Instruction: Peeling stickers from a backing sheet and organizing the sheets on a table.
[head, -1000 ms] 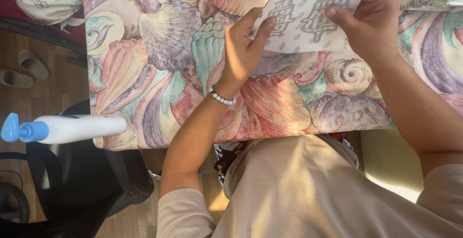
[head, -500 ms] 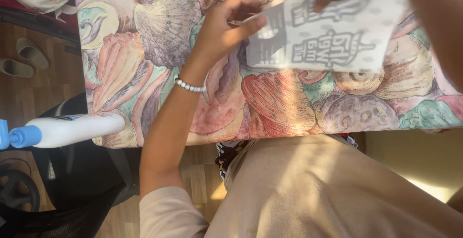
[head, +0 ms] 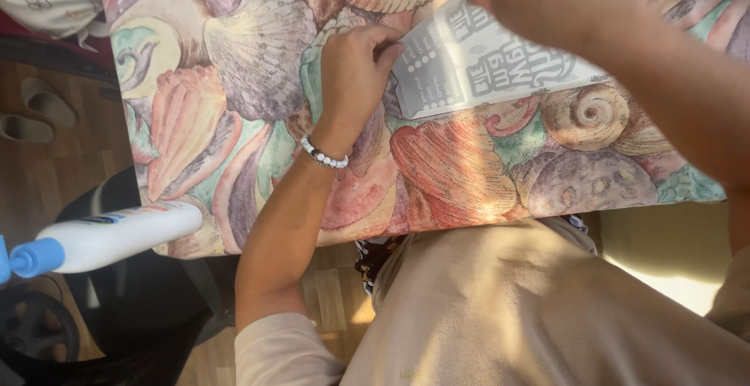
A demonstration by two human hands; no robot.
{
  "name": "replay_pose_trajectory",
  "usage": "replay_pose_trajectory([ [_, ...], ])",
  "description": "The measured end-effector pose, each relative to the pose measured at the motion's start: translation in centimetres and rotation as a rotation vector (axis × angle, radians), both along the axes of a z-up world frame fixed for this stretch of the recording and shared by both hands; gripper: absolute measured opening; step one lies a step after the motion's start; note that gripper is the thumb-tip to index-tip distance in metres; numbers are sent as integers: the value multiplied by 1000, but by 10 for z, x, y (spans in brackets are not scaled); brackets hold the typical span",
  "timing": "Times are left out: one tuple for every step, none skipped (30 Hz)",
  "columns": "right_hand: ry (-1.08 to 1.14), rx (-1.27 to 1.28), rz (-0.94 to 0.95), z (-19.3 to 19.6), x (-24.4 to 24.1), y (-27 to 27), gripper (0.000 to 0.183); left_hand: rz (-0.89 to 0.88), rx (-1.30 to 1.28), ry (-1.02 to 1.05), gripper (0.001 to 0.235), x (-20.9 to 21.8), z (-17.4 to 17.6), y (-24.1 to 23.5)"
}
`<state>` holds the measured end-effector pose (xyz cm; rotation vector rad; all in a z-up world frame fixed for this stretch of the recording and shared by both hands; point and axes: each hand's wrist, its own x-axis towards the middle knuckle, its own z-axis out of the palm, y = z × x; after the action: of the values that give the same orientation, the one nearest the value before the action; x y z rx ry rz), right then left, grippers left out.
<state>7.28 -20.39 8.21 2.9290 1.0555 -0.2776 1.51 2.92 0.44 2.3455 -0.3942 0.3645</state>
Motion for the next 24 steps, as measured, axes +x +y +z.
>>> replay_pose_trajectory([
  [-3,3,-8,-16,-17,-12,17,-8,3,-3,6,0,-3,-1],
  [-169,153,192,-34,-35,-22,14,32,-14,1,12,-2,-7,-1],
  [-339,309,383,-51,-53,-32,36,72,-31,5,19,-5,-11,-1],
  [-341,312,384,-50,-71,-32,36,73,-28,4,19,-7,-12,-1],
  [-288,287,424,-48,-90,-32,32,73,-34,-33,16,-9,-13,-1],
  [-233,260,462,-47,-109,-34,30,71,-40,-68,13,-11,-14,-2],
  [-234,262,461,-51,-114,-32,30,70,-38,-68,13,-15,-14,-4],
  [-312,241,451,-54,-120,-32,20,70,-37,-77,14,-19,-14,-7],
  [-391,220,440,-57,-125,-31,17,70,-36,-85,14,-23,-14,-10],
  [-396,220,441,-57,-129,-30,17,70,-36,-90,14,-34,-8,-14],
  [-420,217,408,-57,-132,-29,13,32,-66,-75,11,-44,-1,-17],
  [-441,219,376,-58,-136,-27,12,-5,-92,-55,9,-56,5,-19],
  [-443,223,378,-60,-136,-28,12,-4,-88,-57,9,-64,8,-22],
  [-451,227,372,-62,-136,-29,15,-14,-51,-78,8,-72,10,-24],
  [-459,230,366,-65,-137,-31,19,-24,-14,-100,8,-79,11,-27],
  [-458,233,365,-63,-138,-31,19,-23,-12,-98,8,-83,13,-28],
  [-479,207,364,-61,-138,-30,20,-48,19,-128,8,-86,14,-29],
  [-498,181,364,-58,-139,-30,22,-72,50,-157,8,-90,16,-31],
  [-495,183,364,-57,-140,-30,22,-71,51,-153,8,-89,4,-30],
  [-474,166,361,-55,-140,-31,22,-71,116,-180,7,-88,-8,-29],
  [-453,148,357,-52,-140,-31,22,-71,182,-206,8,-87,-19,-28],
  [-454,148,356,-50,-140,-30,22,-72,182,-207,8,-87,-22,-28],
  [-460,137,359,-47,-140,-30,22,-81,203,-219,8,-87,-26,-27],
  [-464,124,361,-45,-140,-30,21,-91,222,-231,10,-87,-29,-28],
])
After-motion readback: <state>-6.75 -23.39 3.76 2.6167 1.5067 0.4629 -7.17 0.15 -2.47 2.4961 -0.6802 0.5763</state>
